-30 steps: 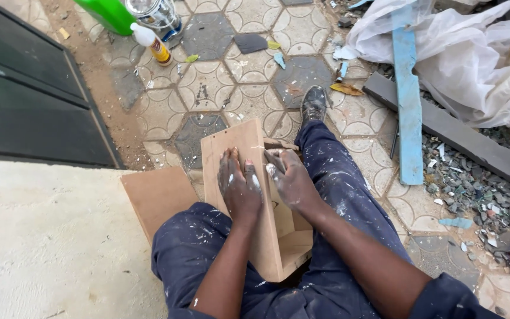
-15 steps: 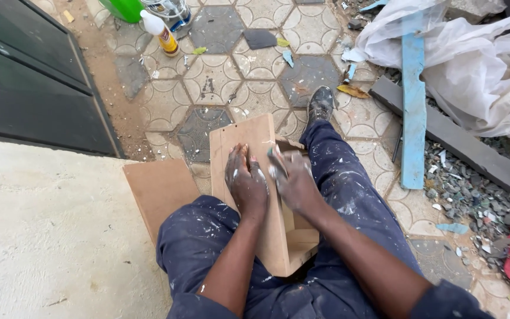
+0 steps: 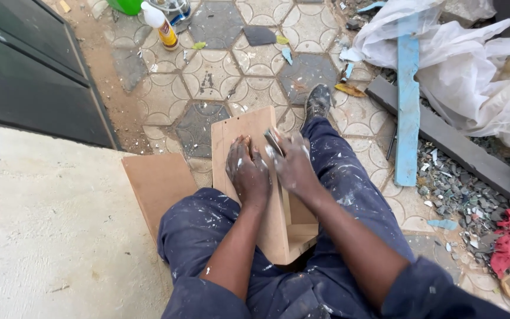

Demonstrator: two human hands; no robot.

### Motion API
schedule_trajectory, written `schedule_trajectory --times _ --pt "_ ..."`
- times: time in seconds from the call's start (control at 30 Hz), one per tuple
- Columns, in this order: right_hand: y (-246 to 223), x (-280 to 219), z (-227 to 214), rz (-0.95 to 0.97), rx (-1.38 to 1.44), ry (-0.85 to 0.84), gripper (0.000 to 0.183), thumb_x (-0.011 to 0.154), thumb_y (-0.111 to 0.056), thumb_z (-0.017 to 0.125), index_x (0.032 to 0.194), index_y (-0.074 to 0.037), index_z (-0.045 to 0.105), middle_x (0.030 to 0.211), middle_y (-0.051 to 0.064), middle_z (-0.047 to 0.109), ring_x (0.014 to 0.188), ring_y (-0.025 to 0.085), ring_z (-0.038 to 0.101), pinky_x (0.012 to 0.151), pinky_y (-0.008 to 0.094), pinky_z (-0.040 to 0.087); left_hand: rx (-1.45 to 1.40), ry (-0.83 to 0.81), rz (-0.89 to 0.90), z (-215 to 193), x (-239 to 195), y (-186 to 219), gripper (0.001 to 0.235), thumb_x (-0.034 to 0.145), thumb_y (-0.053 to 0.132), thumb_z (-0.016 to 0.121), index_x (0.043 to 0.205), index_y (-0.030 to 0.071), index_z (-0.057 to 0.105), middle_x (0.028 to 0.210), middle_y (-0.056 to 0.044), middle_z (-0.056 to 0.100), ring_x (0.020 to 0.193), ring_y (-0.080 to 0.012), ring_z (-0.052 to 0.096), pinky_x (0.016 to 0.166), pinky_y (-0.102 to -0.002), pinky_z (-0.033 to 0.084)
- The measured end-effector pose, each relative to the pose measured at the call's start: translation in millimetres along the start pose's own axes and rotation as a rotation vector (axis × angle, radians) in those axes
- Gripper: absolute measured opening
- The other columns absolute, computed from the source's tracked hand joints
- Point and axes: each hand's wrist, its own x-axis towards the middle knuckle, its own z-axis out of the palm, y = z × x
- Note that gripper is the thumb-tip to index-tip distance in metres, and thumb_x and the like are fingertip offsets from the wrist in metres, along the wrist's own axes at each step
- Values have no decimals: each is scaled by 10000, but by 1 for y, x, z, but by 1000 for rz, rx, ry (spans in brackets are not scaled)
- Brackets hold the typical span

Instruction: The person sits on the floor and sands a rectangular wooden board using a sanding block held in the right hand. They repeatedly rub the block across the surface and edges of the board, which rests on their lap, while debris and tools are visible on the surrounding tiled floor.

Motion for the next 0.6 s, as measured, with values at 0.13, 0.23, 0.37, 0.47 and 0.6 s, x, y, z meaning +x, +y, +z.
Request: schedule_trajectory --times 0.13,0.23,0.37,0.47,0.6 --pt "32 -39 21 250 -146 112 412 961 -381 608 1361 -297 664 1269 47 551 1123 329 552 935 400 475 -28 8 -11 0 0 -4 340 1010 173 528 1324 118 645 1408 -85 614 1400 -287 500 1176 -453 323" --pt "36 -46 13 204 -373 32 303 898 -382 683 1148 -220 738 1437 76 458 1213 380 513 952 485 476 -263 40 -62 -8 -3 0 325 1046 172 481 1252 19 680 1310 -202 661 1331 -386 550 1154 -460 368" --pt "45 -32 1 53 -642 -155 451 834 -300 609 1281 -285 669 1377 -68 548 1314 212 438 972 408 375 -449 108 -112 -12 -3 1 399 1077 250 425 1252 -9 672 1267 -216 679 1295 -394 579 1151 -460 381" --pt "42 -10 -14 -338 -721 -111 423 895 -224 492 1277 -238 674 1357 -12 630 1351 226 490 1033 479 348 -453 141 -73 -7 0 -3 422 1083 276 417 1248 -20 669 1236 -228 685 1247 -402 605 1133 -461 400" --pt "41 45 -24 -790 -756 -7 278 1022 -213 499 1112 -196 762 1196 67 751 1246 246 640 1087 510 398 -447 173 -24 -8 -1 2 437 1090 289 415 1258 -36 654 1220 -239 686 1205 -411 624 1102 -475 428"
